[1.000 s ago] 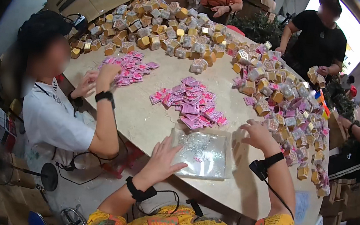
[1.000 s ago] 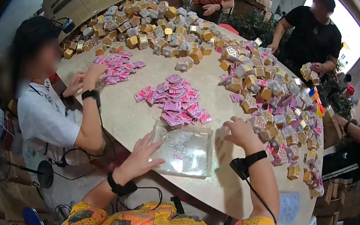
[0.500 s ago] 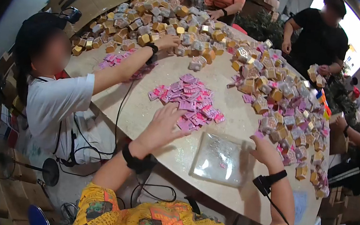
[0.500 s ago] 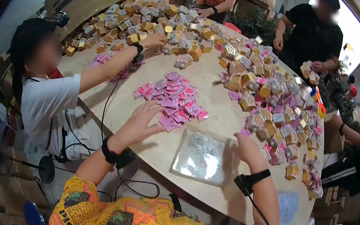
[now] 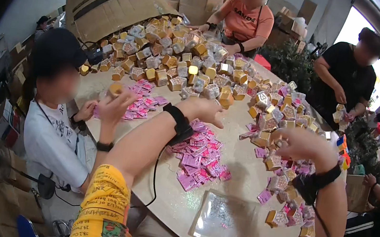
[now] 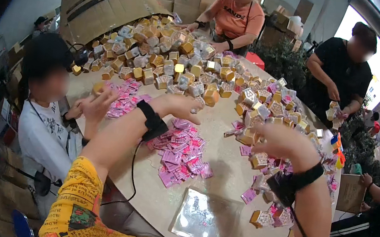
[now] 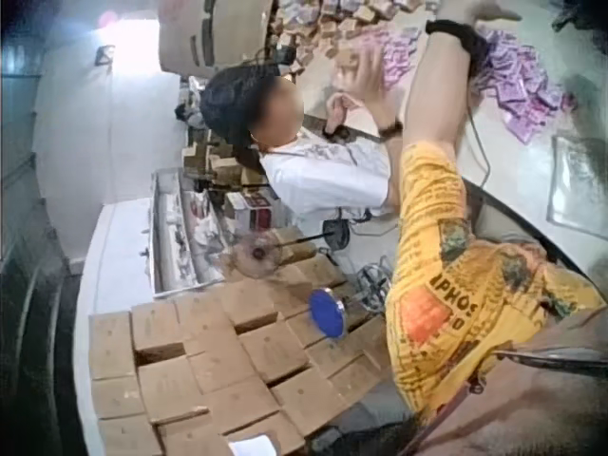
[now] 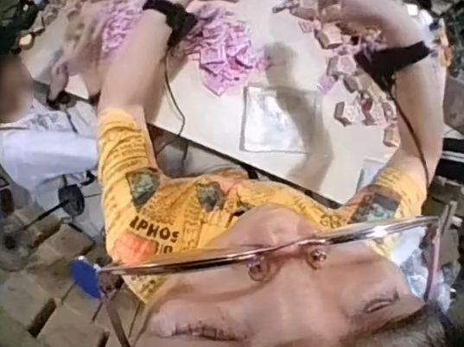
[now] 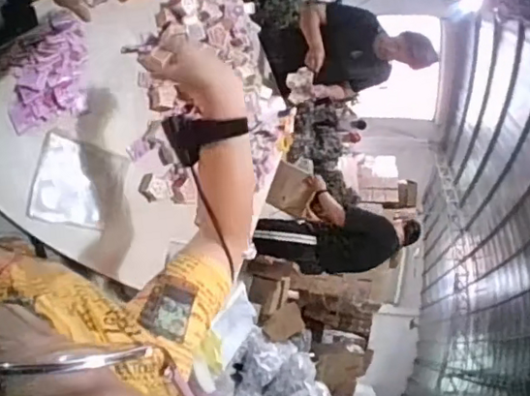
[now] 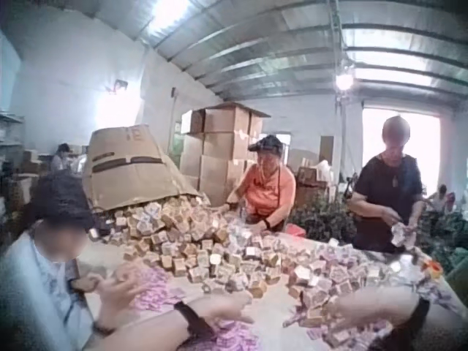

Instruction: The person sits at a table and repeatedly picks up small, individually wrapped candies and pink paper tags. They place the items into clear plastic bags and tie them shut with small rubber bands. The finished packages are placed on the table alongside other completed units.

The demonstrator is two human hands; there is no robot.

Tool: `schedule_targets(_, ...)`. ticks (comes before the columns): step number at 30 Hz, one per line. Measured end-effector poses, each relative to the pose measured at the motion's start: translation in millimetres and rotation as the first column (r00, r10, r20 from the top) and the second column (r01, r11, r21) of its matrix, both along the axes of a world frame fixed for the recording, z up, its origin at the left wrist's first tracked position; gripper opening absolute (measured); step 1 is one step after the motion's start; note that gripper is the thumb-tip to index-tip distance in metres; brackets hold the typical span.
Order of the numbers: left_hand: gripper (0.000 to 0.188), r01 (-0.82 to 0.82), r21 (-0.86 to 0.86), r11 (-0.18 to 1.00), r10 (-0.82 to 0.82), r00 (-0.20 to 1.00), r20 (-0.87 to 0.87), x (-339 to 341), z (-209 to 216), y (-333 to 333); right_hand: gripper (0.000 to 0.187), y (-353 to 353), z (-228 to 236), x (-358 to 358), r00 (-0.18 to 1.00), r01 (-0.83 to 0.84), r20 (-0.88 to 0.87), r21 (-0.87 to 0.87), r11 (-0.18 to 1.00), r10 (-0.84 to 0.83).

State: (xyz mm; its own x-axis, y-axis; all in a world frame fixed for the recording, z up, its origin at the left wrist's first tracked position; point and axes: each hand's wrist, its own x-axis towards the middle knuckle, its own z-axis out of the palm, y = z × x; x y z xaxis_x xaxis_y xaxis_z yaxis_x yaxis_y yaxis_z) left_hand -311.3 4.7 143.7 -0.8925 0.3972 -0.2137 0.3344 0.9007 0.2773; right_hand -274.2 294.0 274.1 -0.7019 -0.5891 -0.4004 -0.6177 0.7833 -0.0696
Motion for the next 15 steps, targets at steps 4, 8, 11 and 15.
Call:
schedule_targets(4, 0.075, -0.106, -0.055, 0.993, 0.114, 0.976, 0.183, 3.1, -60.5, 18.5, 0.051, -13.1, -29.2, -100.8, 0.989, 0.137, 0.001, -0.381, 0.914, -0.148)
schedule_targets(8, 0.071, -0.119, 0.056, 0.991, 0.12, 0.993, -0.014, 38.9, -122.7, 35.0, 0.064, -22.2, -137.3, -192.0, 0.982, 0.187, 0.087, -0.455, 0.871, -0.165)
schedule_targets(11, 0.067, -0.088, 0.152, 0.985, 0.089, 0.996, -0.006, 62.6, -118.0, 34.8, 0.069, -38.7, -209.8, -250.9, 0.923, 0.352, 0.179, -0.753, 0.556, -0.342)
schedule_targets(15, 0.067, -0.137, 0.211, 0.968, 0.141, 0.99, -0.005, 87.3, -107.8, 30.9, 0.074, -80.2, -267.6, -284.2, 0.749, 0.446, 0.151, -0.835, 0.323, -0.645)
